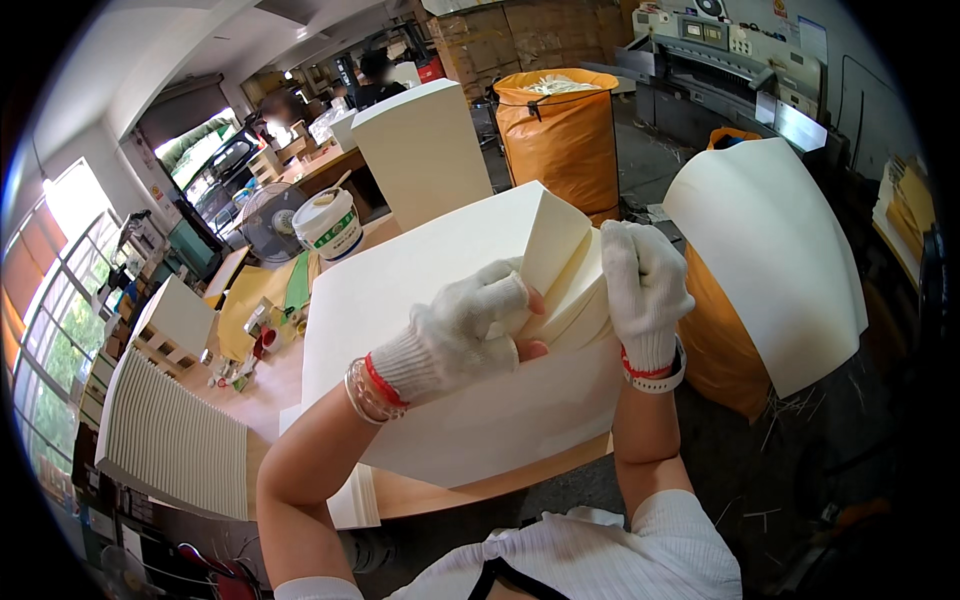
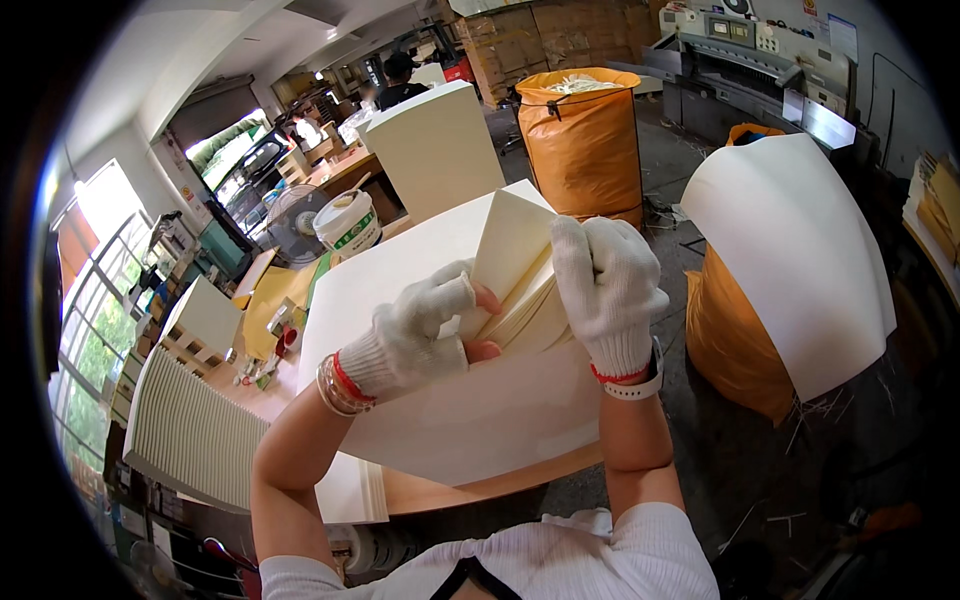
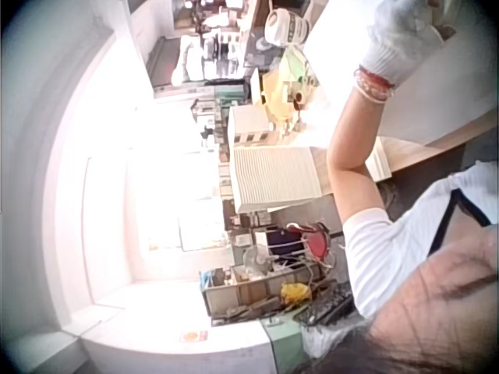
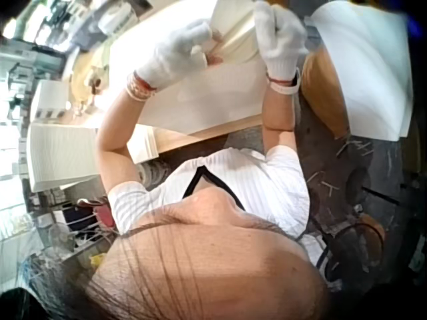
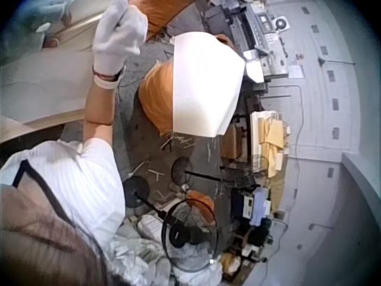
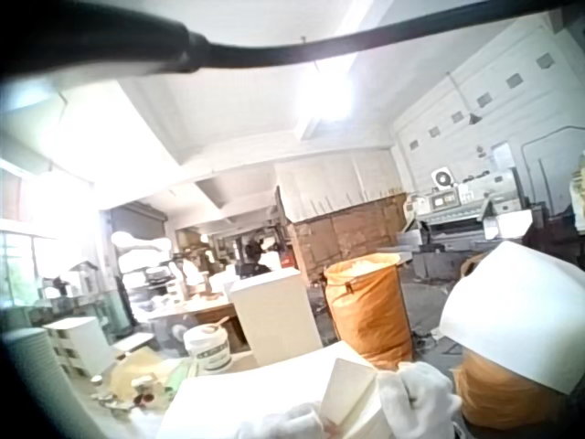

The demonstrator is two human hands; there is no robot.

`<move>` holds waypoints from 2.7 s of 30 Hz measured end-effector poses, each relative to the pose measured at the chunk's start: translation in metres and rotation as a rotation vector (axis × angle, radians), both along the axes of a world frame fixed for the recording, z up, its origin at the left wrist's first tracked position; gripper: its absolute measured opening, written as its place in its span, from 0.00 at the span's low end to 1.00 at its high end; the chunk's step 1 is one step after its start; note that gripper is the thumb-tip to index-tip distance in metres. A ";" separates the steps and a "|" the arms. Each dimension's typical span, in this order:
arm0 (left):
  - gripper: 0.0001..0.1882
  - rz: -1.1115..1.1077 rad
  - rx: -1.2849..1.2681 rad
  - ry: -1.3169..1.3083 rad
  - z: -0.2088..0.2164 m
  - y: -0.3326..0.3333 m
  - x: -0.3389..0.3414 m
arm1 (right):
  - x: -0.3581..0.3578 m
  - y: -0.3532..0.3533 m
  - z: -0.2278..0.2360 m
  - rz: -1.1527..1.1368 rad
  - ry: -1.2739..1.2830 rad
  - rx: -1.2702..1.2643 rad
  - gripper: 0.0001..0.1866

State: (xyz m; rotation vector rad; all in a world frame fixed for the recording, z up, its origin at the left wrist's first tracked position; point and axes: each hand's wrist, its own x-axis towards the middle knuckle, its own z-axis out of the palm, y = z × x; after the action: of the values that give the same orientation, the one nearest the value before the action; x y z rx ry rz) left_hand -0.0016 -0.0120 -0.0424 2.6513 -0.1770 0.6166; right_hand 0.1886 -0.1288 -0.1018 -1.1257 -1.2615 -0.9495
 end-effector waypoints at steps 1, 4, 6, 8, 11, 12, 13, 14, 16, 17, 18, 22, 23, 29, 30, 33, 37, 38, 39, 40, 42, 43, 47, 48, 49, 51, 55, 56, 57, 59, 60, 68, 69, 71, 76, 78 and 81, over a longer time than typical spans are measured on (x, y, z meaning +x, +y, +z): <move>0.18 -0.014 -0.031 0.008 -0.001 0.002 0.000 | 0.001 0.001 0.000 -0.028 -0.043 0.028 0.14; 0.19 -0.021 -0.075 0.022 -0.002 0.005 0.000 | 0.000 0.000 -0.003 0.001 -0.002 -0.007 0.14; 0.18 0.021 -0.042 0.020 0.000 0.001 -0.001 | 0.001 -0.001 -0.005 0.042 0.021 -0.010 0.12; 0.16 -0.010 0.012 -0.049 0.001 0.001 -0.001 | 0.001 -0.002 -0.004 0.072 0.041 -0.014 0.10; 0.16 0.013 -0.003 0.150 0.010 0.001 0.000 | -0.005 -0.002 0.002 0.089 0.125 -0.028 0.06; 0.16 0.031 -0.024 0.267 0.013 0.002 0.000 | -0.005 -0.001 0.001 0.100 0.191 -0.025 0.06; 0.16 0.003 -0.033 0.218 0.011 0.003 0.000 | -0.005 0.001 -0.001 0.105 0.196 0.002 0.05; 0.16 -0.025 -0.042 0.168 0.006 0.005 0.000 | -0.005 0.003 -0.002 0.109 0.202 0.028 0.05; 0.18 -0.032 -0.046 0.089 0.000 0.006 0.000 | -0.003 0.007 -0.004 0.098 0.099 0.123 0.05; 0.18 -0.011 -0.041 0.059 -0.002 0.004 0.000 | -0.004 0.005 -0.004 0.088 0.106 0.080 0.06; 0.19 0.011 -0.036 0.029 -0.003 0.004 0.001 | -0.005 0.001 -0.002 0.079 0.113 0.037 0.07; 0.20 -0.013 -0.097 0.015 -0.001 0.002 0.002 | -0.002 0.001 -0.005 0.042 0.066 0.022 0.11; 0.20 -0.017 -0.100 0.018 -0.001 0.002 0.002 | -0.001 0.001 -0.005 0.034 0.053 0.026 0.11; 0.16 0.001 -0.041 0.099 0.003 0.003 -0.001 | 0.001 -0.006 -0.004 0.040 0.042 -0.073 0.11; 0.16 0.007 0.019 0.140 0.004 0.005 -0.001 | 0.001 -0.005 -0.005 0.069 0.096 -0.089 0.12; 0.17 -0.070 -0.038 0.154 -0.001 0.013 0.002 | -0.002 -0.003 -0.003 0.102 0.129 -0.065 0.11; 0.18 -0.034 -0.026 -0.003 -0.006 0.004 0.003 | -0.004 -0.002 -0.003 0.054 0.088 -0.035 0.10; 0.18 -0.036 -0.047 -0.002 -0.005 0.006 0.003 | -0.004 -0.003 -0.003 0.038 0.076 -0.032 0.10; 0.18 -0.038 -0.069 -0.001 -0.005 0.006 0.003 | -0.005 -0.004 -0.001 0.023 0.061 -0.033 0.10; 0.18 -0.028 -0.076 0.017 -0.003 0.005 0.003 | -0.005 -0.004 -0.001 0.024 0.057 -0.029 0.09; 0.18 -0.007 -0.090 0.053 0.001 0.001 0.002 | -0.003 -0.004 -0.003 0.046 0.064 -0.015 0.09; 0.19 -0.020 -0.090 0.036 0.001 0.001 0.003 | -0.003 -0.004 -0.003 0.059 0.071 -0.022 0.09; 0.20 -0.031 0.022 0.070 -0.001 0.004 0.004 | -0.004 -0.007 -0.001 0.101 0.138 -0.063 0.05; 0.20 -0.025 0.079 0.103 -0.002 0.006 0.003 | -0.003 -0.003 -0.003 0.125 0.184 -0.050 0.04; 0.20 -0.056 0.060 0.090 -0.004 0.009 0.004 | -0.004 -0.001 -0.003 0.150 0.229 -0.036 0.03; 0.19 -0.118 0.022 0.064 -0.007 0.015 0.006 | -0.009 -0.002 0.000 0.133 0.279 -0.052 0.03; 0.15 -0.027 -0.048 -0.002 -0.006 0.003 0.004 | -0.008 -0.003 0.002 0.116 0.214 -0.049 0.05; 0.15 -0.026 -0.081 -0.007 -0.005 0.002 0.005 | -0.008 -0.004 0.001 0.099 0.181 -0.037 0.06; 0.15 -0.023 -0.114 -0.011 -0.005 0.001 0.005 | -0.006 -0.004 0.000 0.082 0.148 -0.026 0.07; 0.15 -0.055 -0.075 -0.030 -0.004 0.001 0.008 | -0.004 -0.003 -0.003 0.035 0.084 -0.001 0.09; 0.15 -0.072 -0.055 -0.040 -0.003 0.002 0.009 | -0.003 -0.003 -0.005 0.006 0.053 0.013 0.10; 0.16 -0.070 -0.011 0.044 -0.004 0.008 0.004 | -0.007 -0.004 -0.001 0.099 0.195 -0.068 0.10; 0.15 -0.067 -0.024 0.048 -0.005 0.008 0.003 | -0.008 -0.005 0.001 0.101 0.215 -0.083 0.09; 0.15 -0.052 -0.037 0.003 -0.006 0.006 0.004 | -0.009 -0.006 0.001 0.091 0.210 -0.077 0.07; 0.15 -0.017 0.044 -0.079 -0.003 -0.001 0.008 | -0.007 -0.004 -0.003 0.049 0.165 -0.014 0.04; 0.18 -0.040 0.070 -0.072 -0.004 0.003 0.009 | -0.008 -0.006 -0.001 0.082 0.204 -0.051 0.04; 0.16 -0.031 0.054 0.116 -0.002 0.005 0.006 | -0.010 -0.003 -0.001 0.101 0.243 -0.032 0.03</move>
State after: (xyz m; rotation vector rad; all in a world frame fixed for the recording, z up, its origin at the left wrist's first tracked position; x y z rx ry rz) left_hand 0.0044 -0.0069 -0.0447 2.7221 -0.2028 0.4524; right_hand 0.1787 -0.1317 -0.1031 -1.1540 -1.1271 -0.6968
